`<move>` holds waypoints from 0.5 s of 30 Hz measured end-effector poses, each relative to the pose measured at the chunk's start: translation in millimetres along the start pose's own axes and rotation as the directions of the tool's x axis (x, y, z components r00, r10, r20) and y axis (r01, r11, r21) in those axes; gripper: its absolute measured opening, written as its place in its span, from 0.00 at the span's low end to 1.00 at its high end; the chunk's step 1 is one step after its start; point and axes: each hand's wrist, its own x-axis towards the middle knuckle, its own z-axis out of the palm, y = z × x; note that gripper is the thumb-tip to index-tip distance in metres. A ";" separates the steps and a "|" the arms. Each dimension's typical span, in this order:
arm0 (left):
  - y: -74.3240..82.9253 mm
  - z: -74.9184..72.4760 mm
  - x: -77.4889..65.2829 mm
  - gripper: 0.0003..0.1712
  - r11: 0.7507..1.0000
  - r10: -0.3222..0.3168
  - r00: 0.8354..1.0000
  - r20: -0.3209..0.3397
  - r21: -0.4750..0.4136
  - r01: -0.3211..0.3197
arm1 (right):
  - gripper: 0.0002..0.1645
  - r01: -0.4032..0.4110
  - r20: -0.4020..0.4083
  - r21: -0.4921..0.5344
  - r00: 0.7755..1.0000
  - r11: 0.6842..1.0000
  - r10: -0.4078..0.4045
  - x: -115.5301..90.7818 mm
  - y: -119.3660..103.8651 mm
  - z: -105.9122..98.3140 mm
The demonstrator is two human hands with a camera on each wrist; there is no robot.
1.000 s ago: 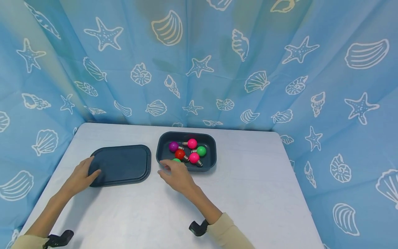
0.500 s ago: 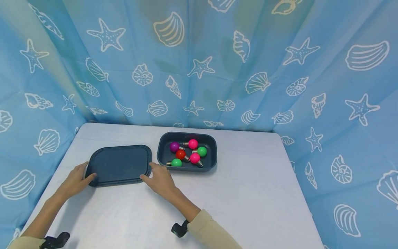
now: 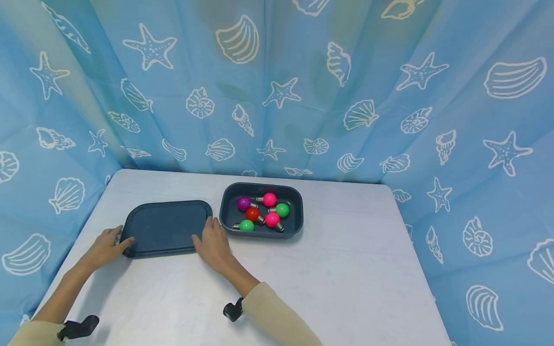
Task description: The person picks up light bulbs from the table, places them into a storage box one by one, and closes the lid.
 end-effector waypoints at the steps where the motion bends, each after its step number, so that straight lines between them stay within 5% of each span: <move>1: -0.1 0.4 1.0 0.41 1.000 0.003 1.000 0.001 0.002 -0.003 | 0.41 -0.015 0.007 0.005 1.000 1.000 0.015 1.7 -1.1 1.1; 7: 1.2 2.4 6.1 0.41 1.000 0.002 1.000 0.004 0.010 -0.002 | 0.42 -0.092 0.047 0.018 0.995 0.996 0.091 8.5 -2.7 7.6; 15: -0.9 0.3 7.3 0.41 0.997 -0.083 0.996 0.012 -0.006 0.083 | 0.41 -0.088 0.055 0.076 0.995 0.993 0.084 11.4 -3.7 13.2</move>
